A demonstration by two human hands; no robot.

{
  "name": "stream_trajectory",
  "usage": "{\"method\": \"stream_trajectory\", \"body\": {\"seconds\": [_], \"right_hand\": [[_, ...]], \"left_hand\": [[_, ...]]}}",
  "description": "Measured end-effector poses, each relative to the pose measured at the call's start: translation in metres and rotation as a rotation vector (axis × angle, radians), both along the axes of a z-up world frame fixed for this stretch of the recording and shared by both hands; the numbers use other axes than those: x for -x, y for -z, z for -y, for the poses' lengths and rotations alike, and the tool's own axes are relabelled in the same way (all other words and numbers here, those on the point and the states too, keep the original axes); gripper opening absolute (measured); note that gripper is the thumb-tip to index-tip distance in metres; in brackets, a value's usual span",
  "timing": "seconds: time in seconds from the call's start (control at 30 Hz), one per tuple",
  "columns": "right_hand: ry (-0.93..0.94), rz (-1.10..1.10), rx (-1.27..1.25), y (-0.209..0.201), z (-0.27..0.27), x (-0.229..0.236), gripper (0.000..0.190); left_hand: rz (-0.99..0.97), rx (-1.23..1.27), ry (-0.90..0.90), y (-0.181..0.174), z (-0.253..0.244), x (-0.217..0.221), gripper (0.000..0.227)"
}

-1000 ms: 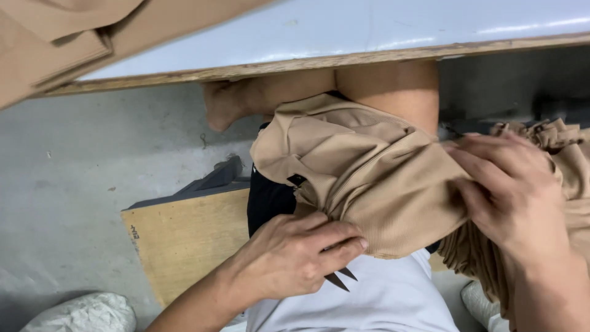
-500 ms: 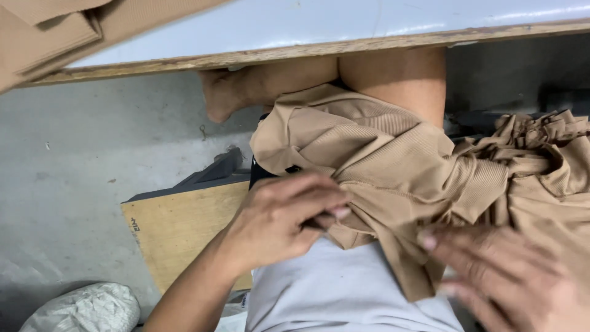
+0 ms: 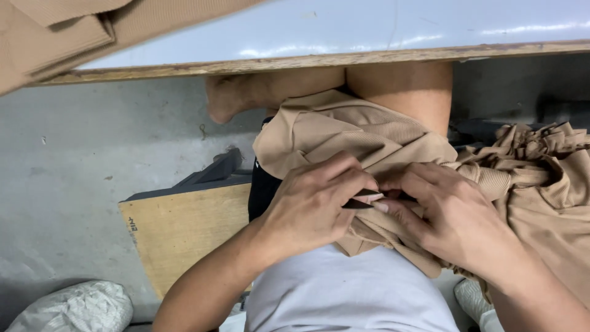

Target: Trimming excess threads from fabric pieces using thread snips

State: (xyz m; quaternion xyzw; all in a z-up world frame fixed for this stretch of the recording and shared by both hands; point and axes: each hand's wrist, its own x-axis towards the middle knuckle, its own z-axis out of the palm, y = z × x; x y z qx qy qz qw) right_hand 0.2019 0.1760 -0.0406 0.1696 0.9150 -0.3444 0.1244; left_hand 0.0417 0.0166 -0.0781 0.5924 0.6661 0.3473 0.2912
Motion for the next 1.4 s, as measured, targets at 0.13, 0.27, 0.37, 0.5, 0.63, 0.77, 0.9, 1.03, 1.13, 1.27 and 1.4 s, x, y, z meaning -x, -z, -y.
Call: {"method": "stream_trajectory", "body": {"seconds": [0.13,0.27,0.37,0.5,0.63,0.77,0.9,1.03,1.13,1.27,1.4], "right_hand": [[0.109,-0.004,0.195,-0.01,-0.005,0.004,0.024],[0.109,-0.025,0.255,-0.02,-0.007,0.009,0.014],[0.198,0.112,0.173,-0.023,-0.016,0.011,0.011],[0.243,0.21,0.295,-0.013,-0.025,0.011,0.013],[0.194,0.104,0.35,-0.016,-0.022,0.019,0.015],[0.228,0.066,0.368,-0.015,-0.024,0.021,0.013],[0.187,0.114,0.335,-0.017,-0.026,0.024,0.016],[0.119,0.03,0.29,-0.015,-0.026,0.022,0.016],[0.129,0.03,0.281,-0.014,-0.029,0.018,0.016],[0.13,-0.031,0.338,-0.015,-0.029,0.019,0.014],[0.111,-0.074,0.358,-0.016,-0.028,0.022,0.016]], "left_hand": [[-0.014,-0.219,-0.032,-0.014,-0.003,0.009,0.032],[-0.391,-0.331,-0.022,-0.032,-0.008,0.015,0.025],[-0.451,-0.367,-0.074,-0.024,-0.008,0.019,0.026],[-0.273,-0.335,-0.083,-0.018,-0.007,0.021,0.024],[0.276,-0.151,-0.099,-0.036,-0.01,0.026,0.009],[0.288,-0.2,-0.217,-0.032,-0.011,0.036,0.021],[0.177,-0.079,0.001,-0.013,-0.002,0.038,0.08],[0.149,0.085,0.12,-0.015,-0.017,0.041,0.028],[0.261,0.056,0.111,-0.014,-0.021,0.041,0.014],[0.387,0.018,0.028,-0.017,-0.021,0.039,0.007],[0.445,0.032,-0.044,-0.023,-0.022,0.04,0.023]]}}
